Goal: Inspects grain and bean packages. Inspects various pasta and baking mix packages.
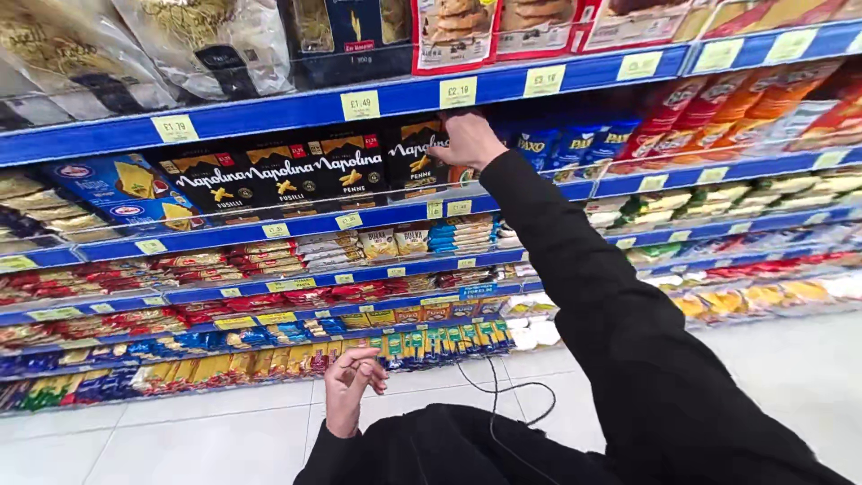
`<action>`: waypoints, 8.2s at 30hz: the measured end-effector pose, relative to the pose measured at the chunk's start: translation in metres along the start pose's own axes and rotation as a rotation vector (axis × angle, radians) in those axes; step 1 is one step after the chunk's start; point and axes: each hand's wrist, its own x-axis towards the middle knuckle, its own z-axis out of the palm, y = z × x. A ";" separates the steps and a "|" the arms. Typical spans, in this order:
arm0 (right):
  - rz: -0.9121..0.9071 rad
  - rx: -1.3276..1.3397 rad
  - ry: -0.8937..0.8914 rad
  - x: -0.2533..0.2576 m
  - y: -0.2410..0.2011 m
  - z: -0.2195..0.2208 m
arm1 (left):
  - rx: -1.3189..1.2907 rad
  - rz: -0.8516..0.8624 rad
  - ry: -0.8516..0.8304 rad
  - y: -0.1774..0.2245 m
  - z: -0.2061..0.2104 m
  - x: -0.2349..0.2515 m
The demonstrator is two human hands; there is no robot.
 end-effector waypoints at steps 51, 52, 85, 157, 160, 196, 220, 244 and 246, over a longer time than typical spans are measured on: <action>-0.242 1.214 -0.022 -0.129 -0.155 -0.111 | -0.116 0.082 -0.090 0.099 0.004 0.071; -0.200 1.238 -0.023 -0.136 -0.166 -0.108 | -0.142 0.079 -0.063 0.103 -0.003 0.061; 0.057 1.294 0.072 -0.185 -0.243 -0.086 | -0.309 -0.055 0.037 0.135 -0.045 -0.003; 0.088 0.824 -0.446 -0.241 -0.178 -0.081 | -0.077 -0.082 -0.294 0.072 -0.067 0.008; 0.034 0.647 -0.392 -0.252 -0.175 -0.086 | -0.108 -0.082 -0.393 0.062 -0.065 0.020; -0.290 0.380 0.098 -0.043 -0.001 -0.012 | 0.175 -0.157 -0.412 0.025 0.059 0.033; -0.211 0.451 0.329 -0.034 0.011 0.017 | 0.176 -0.250 -0.343 0.016 0.073 0.016; 0.388 1.286 0.438 -0.441 -0.236 0.065 | 0.112 -0.319 -0.445 0.040 0.029 -0.037; 0.382 1.262 0.448 -0.447 -0.253 0.060 | 0.079 -0.329 -0.462 0.052 0.014 -0.053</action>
